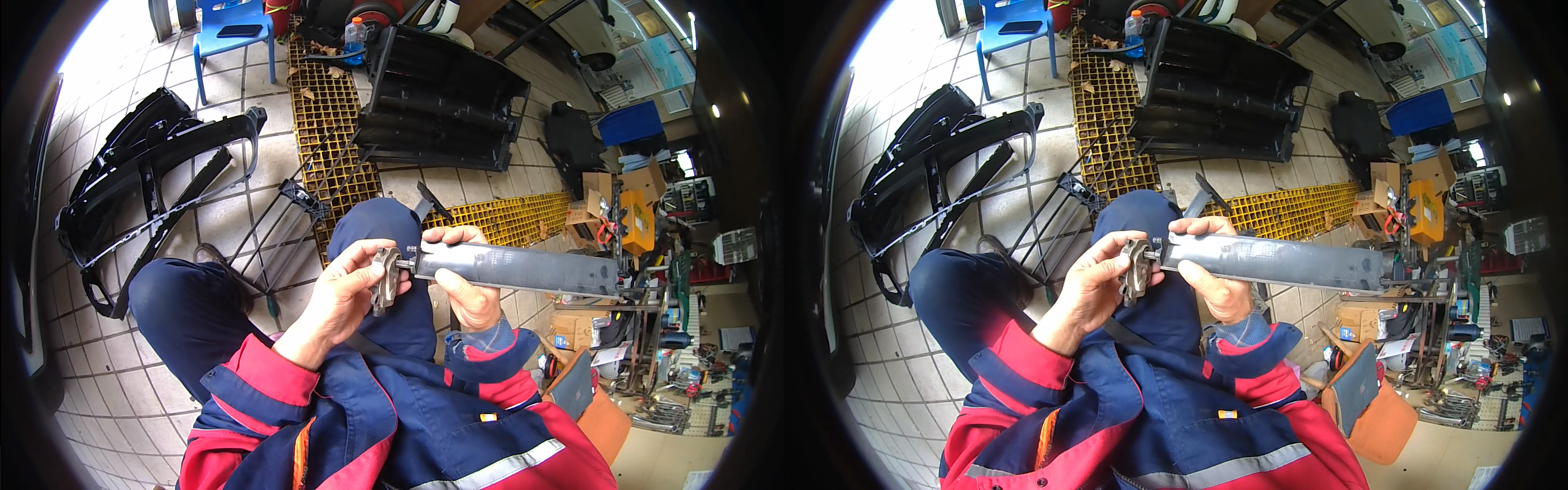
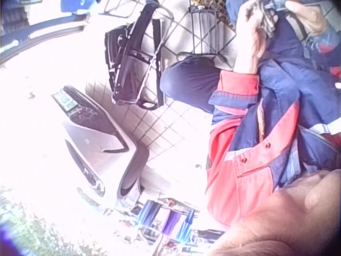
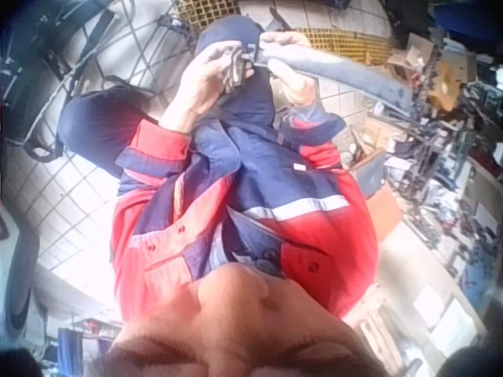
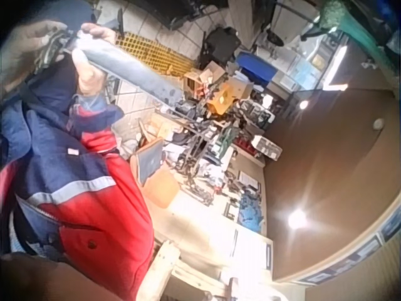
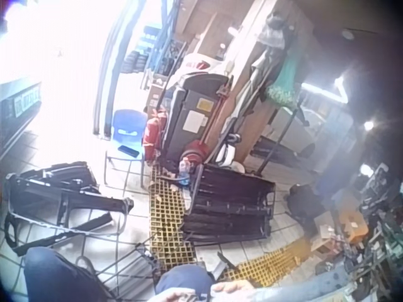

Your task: The person sits on the floor and repeatedly aligns a small metal component with a long black plastic trim piece. They insert the metal part into the plastic, then remove it and repeat the alignment and insertion several times.

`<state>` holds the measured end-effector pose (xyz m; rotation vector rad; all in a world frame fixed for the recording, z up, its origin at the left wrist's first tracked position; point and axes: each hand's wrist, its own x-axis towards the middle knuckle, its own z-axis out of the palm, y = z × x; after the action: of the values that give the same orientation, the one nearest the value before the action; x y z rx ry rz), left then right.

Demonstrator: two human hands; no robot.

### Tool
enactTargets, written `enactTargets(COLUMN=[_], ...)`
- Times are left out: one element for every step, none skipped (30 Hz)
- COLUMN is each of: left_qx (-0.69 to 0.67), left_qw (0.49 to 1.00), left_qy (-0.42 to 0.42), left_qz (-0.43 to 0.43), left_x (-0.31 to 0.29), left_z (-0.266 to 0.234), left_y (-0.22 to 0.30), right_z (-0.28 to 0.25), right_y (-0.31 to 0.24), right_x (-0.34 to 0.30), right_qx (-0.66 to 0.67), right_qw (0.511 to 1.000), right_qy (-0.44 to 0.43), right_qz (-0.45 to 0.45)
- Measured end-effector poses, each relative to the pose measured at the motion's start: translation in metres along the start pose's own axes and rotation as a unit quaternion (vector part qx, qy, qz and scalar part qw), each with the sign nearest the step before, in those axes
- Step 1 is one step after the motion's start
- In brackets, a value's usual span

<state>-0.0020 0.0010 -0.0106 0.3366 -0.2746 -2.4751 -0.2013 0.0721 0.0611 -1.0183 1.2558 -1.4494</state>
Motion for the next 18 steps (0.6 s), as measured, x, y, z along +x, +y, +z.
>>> enactTargets(left_qx=[0.001,0.002,0.002,0.002,0.002,0.001,0.011,0.019,0.028,0.024,0.021,0.018,0.022,0.027,0.034,0.030,0.029,0.025], left_qw=[1.000,1.000,1.000,1.000,1.000,1.000,1.000,1.000,0.999,1.000,1.000,1.000,1.000,0.999,0.999,0.999,0.999,1.000], left_qy=[0.001,0.001,0.003,-0.001,-0.002,-0.003,-0.010,-0.015,-0.020,-0.020,-0.020,-0.019,-0.019,-0.020,-0.018,-0.017,-0.014,-0.014], left_qz=[-0.002,-0.003,-0.004,-0.004,-0.004,-0.003,-0.002,-0.001,0.001,-0.001,-0.002,-0.003,0.001,0.006,0.011,0.009,0.006,0.006], left_x=[0.0002,0.0006,0.0007,0.0008,0.0010,0.0010,0.0012,0.0015,0.0017,0.0018,0.0021,0.0021,0.0020,0.0021,0.0021,0.0018,0.0013,0.0011], left_z=[0.0002,0.0003,0.0003,0.0003,0.0001,-0.0002,-0.0004,-0.0006,-0.0009,-0.0012,-0.0014,-0.0014,-0.0014,-0.0013,-0.0011,-0.0008,-0.0006,-0.0002], left_y=[0.0001,0.0000,-0.0001,-0.0002,-0.0002,-0.0003,-0.0004,-0.0008,-0.0012,-0.0015,-0.0017,-0.0019,-0.0021,-0.0020,-0.0019,-0.0018,-0.0017,-0.0016], right_z=[-0.0013,-0.0027,-0.0037,-0.0045,-0.0050,-0.0048,-0.0052,-0.0058,-0.0060,-0.0030,-0.0028,-0.0029,-0.0029,-0.0031,-0.0023,-0.0013,-0.0008,-0.0011], right_y=[-0.0009,-0.0018,-0.0027,-0.0037,-0.0047,-0.0044,-0.0059,-0.0084,-0.0102,-0.0061,-0.0068,-0.0077,-0.0082,-0.0080,-0.0079,-0.0078,-0.0077,-0.0074], right_x=[0.0003,0.0014,0.0016,0.0016,0.0015,0.0027,0.0015,-0.0010,-0.0025,-0.0005,-0.0010,-0.0017,-0.0025,-0.0010,-0.0022,-0.0046,-0.0060,-0.0058], right_qx=[-0.002,-0.016,-0.021,-0.026,-0.031,-0.026,-0.044,-0.060,-0.077,-0.097,-0.107,-0.118,-0.134,-0.133,-0.104,-0.072,-0.038,-0.049], right_qw=[1.000,1.000,1.000,1.000,0.999,0.999,0.999,0.998,0.996,0.994,0.993,0.992,0.990,0.991,0.994,0.996,0.998,0.997], right_qy=[-0.003,-0.012,-0.011,-0.011,-0.010,-0.017,-0.027,-0.037,-0.045,-0.055,-0.046,-0.037,-0.025,-0.027,-0.023,-0.018,-0.013,-0.014], right_qz=[0.003,-0.003,-0.003,-0.003,-0.003,-0.021,-0.005,0.007,0.020,-0.018,-0.003,0.008,0.017,0.011,0.031,0.044,0.057,0.052])
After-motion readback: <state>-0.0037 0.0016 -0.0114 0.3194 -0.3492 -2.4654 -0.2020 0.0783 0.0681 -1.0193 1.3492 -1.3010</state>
